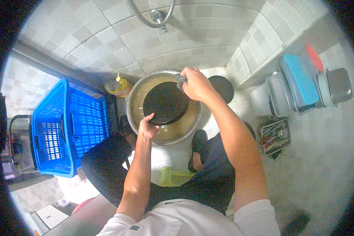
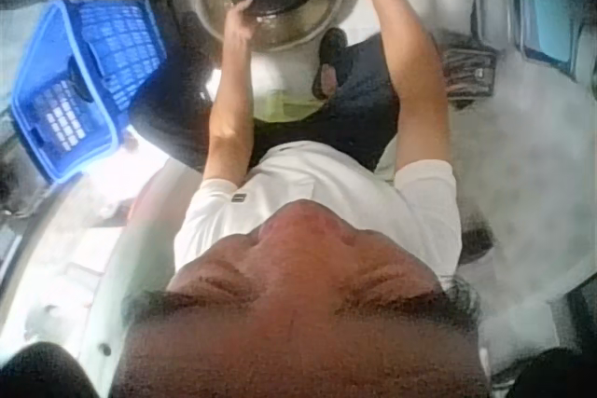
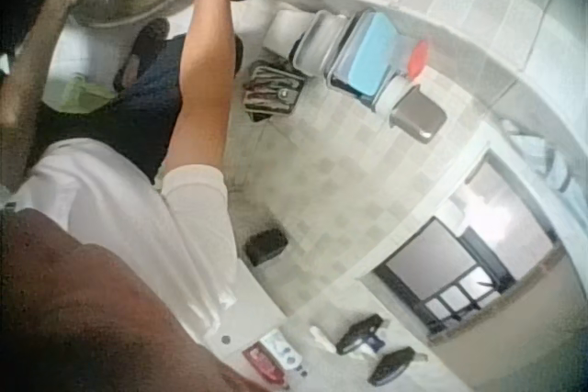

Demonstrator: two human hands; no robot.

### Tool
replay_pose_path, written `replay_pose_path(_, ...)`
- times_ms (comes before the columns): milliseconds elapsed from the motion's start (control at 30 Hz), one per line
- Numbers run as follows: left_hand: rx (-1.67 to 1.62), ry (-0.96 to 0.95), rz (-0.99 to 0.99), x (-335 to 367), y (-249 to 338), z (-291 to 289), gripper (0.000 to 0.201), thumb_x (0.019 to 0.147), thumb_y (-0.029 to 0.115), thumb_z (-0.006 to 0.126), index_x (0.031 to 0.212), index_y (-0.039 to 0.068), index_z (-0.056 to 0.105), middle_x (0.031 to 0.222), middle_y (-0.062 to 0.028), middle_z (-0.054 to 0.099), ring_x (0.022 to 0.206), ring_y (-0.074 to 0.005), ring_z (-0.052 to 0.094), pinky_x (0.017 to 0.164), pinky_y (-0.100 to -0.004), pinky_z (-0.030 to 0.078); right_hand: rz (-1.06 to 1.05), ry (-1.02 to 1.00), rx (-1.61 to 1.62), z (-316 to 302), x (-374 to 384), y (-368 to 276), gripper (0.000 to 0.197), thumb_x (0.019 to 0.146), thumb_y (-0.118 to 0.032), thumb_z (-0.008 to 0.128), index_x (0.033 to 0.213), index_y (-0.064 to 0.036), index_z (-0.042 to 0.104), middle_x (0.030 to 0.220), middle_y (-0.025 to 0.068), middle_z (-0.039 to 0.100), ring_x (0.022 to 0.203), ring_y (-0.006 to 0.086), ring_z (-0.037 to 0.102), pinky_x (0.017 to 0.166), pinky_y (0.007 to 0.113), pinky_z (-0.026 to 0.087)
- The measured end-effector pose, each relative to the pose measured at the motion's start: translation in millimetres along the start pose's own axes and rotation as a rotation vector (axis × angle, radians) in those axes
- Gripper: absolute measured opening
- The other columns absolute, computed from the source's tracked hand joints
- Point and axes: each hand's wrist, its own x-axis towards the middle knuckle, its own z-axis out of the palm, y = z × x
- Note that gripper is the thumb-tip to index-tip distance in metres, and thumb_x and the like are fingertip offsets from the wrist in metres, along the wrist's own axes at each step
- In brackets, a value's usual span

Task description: The person washes several black dish components in a large basin of water using a steel wool pad, scrubbing the surfaces and then setting them aside.

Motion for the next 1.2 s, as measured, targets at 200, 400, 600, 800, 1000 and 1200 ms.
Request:
replay_pose_path(200, 0.164, -0.108, 0.176, -26.8, 11.5, 27.5, 0.035, 0.085, 0.001, 0.067, 0.119, 0.000, 0.062, 0.114, -0.0110, 0.069, 0.098, -0.0280, 0.068, 0.086, -0.0401, 0.057, 0.010, 0.075, 0.012, -10.0, 3.6, 5.3, 0.032, 0.083, -0.007, 0.060, 0.115, -0.0023, 0.058, 0.114, 0.0225, 0.061, 0.110, 0.0396, 0.059, 0.095, 0.046, 0.048)
replay_pose_path(400, 1.016, -0.030, 0.733, -50.8, 23.0, 57.0, 0.015, 0.084, 0.003, 0.071, 0.098, -0.002, 0.070, 0.082, -0.0057, 0.070, 0.074, -0.0130, 0.063, 0.069, -0.0321, 0.052, 0.043, 0.042, 0.033, -12.8, -1.4, 3.1, 0.031, 0.083, -0.005, 0.061, 0.113, 0.0007, 0.057, 0.115, 0.0224, 0.062, 0.110, 0.0380, 0.059, 0.096, 0.043, 0.047)
replay_pose_path(600, 1.746, 0.091, 1.159, -79.9, -3.1, 63.6, 0.010, 0.081, 0.012, 0.070, 0.089, 0.005, 0.068, 0.084, -0.0202, 0.068, 0.081, -0.0425, 0.065, 0.071, -0.0477, 0.053, -0.034, 0.006, 0.066, -12.3, -6.6, 10.0, 0.032, 0.083, -0.006, 0.057, 0.115, -0.0001, 0.058, 0.115, 0.0248, 0.063, 0.112, 0.0404, 0.059, 0.095, 0.046, 0.047)
replay_pose_path(800, 1.888, -0.183, 1.555, -79.9, -11.8, 51.1, 0.021, 0.073, 0.000, 0.065, 0.091, 0.010, 0.069, 0.100, -0.0037, 0.073, 0.102, -0.0231, 0.068, 0.099, -0.0471, 0.044, 0.002, -0.095, 0.035, -13.1, -11.9, 15.4, 0.033, 0.083, -0.007, 0.058, 0.115, 0.0021, 0.058, 0.116, 0.0257, 0.063, 0.112, 0.0413, 0.060, 0.095, 0.046, 0.048)
replay_pose_path(1000, 1.846, -0.211, 1.726, -85.7, -14.6, 62.7, 0.017, 0.075, 0.002, 0.065, 0.089, 0.012, 0.069, 0.101, 0.0008, 0.072, 0.106, -0.0185, 0.066, 0.107, -0.0509, 0.037, 0.141, -0.104, 0.027, -21.1, -16.8, 18.8, 0.032, 0.084, -0.008, 0.064, 0.114, 0.0017, 0.057, 0.112, 0.0221, 0.065, 0.108, 0.0367, 0.062, 0.093, 0.042, 0.048)
replay_pose_path(1200, 1.782, -0.212, 1.771, -87.9, -12.9, 71.7, 0.017, 0.075, 0.003, 0.066, 0.088, 0.013, 0.069, 0.102, 0.0007, 0.072, 0.107, -0.0175, 0.066, 0.107, -0.0498, 0.037, 0.170, -0.074, -0.016, -19.1, -15.9, 29.2, 0.034, 0.084, -0.009, 0.063, 0.115, 0.0013, 0.058, 0.112, 0.0233, 0.066, 0.108, 0.0387, 0.062, 0.094, 0.043, 0.048)
